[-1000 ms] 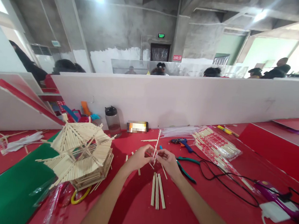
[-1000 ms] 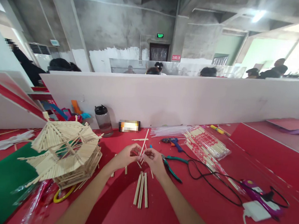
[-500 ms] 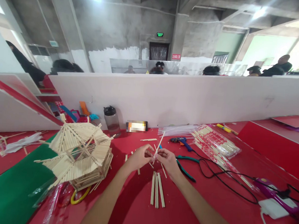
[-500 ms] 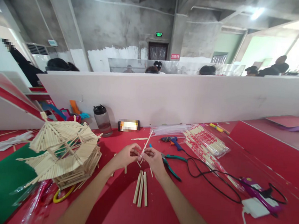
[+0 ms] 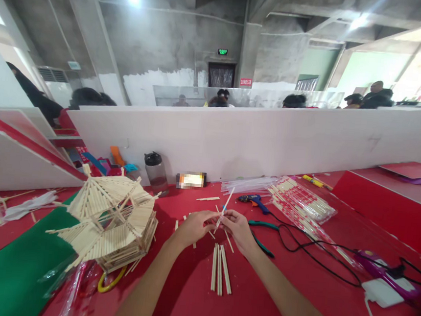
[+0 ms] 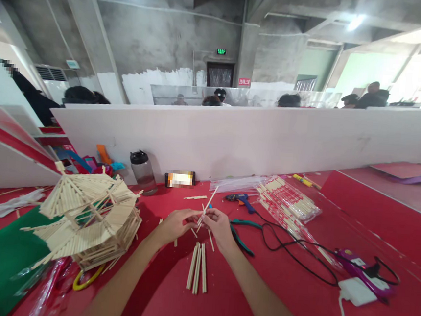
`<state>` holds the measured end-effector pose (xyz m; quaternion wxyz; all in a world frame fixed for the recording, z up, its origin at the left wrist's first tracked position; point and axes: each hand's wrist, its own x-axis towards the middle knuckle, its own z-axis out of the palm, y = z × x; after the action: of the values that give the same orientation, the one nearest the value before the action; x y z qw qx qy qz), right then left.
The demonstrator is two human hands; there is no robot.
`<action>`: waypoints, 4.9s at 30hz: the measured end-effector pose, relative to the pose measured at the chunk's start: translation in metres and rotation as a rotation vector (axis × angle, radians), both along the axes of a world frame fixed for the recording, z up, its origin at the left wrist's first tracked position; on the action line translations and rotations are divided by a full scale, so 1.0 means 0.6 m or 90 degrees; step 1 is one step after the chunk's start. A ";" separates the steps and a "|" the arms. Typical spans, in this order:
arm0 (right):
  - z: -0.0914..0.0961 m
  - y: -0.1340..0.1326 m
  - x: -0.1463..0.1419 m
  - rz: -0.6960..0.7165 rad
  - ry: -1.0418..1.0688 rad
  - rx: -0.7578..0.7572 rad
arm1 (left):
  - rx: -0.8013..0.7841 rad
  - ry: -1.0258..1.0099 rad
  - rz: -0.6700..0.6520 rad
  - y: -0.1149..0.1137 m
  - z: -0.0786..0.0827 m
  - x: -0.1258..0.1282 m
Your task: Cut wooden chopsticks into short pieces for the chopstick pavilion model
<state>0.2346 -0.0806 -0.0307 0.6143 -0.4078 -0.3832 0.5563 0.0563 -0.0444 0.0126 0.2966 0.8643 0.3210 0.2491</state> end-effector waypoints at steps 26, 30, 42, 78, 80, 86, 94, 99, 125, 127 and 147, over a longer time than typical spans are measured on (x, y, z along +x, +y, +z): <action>-0.006 0.001 -0.004 -0.027 0.051 -0.002 | 0.059 0.039 0.018 -0.005 -0.007 0.000; -0.002 -0.003 -0.007 -0.013 0.083 -0.010 | 0.074 0.035 0.009 -0.003 -0.010 0.000; -0.009 -0.001 -0.002 0.009 0.069 -0.016 | 0.047 0.005 0.028 -0.004 -0.009 -0.001; -0.025 0.008 0.003 0.029 0.020 -0.011 | 0.035 -0.037 0.024 0.002 -0.029 -0.002; -0.027 0.009 0.005 0.028 0.021 -0.009 | 0.030 -0.042 0.024 0.001 -0.031 -0.001; -0.020 0.006 0.002 0.026 0.021 -0.012 | 0.019 -0.037 0.015 -0.003 -0.026 0.002; 0.001 -0.004 -0.006 0.015 0.001 -0.001 | 0.003 -0.056 0.017 -0.030 -0.006 -0.001; 0.013 -0.012 -0.003 0.011 -0.061 0.056 | -0.017 -0.119 0.038 -0.053 -0.006 0.006; -0.005 -0.044 -0.014 -0.019 -0.129 0.095 | -0.197 -0.311 0.186 -0.110 -0.042 0.024; -0.008 -0.045 -0.012 -0.006 -0.127 0.089 | -0.204 -0.311 0.189 -0.111 -0.047 0.026; -0.007 -0.040 -0.002 -0.017 -0.072 0.056 | -0.378 -0.374 0.193 -0.100 -0.061 0.027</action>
<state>0.2334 -0.1045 -0.0350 0.6164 -0.4163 -0.4357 0.5069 0.0724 -0.1042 -0.0238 0.5705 0.5774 0.4041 0.4217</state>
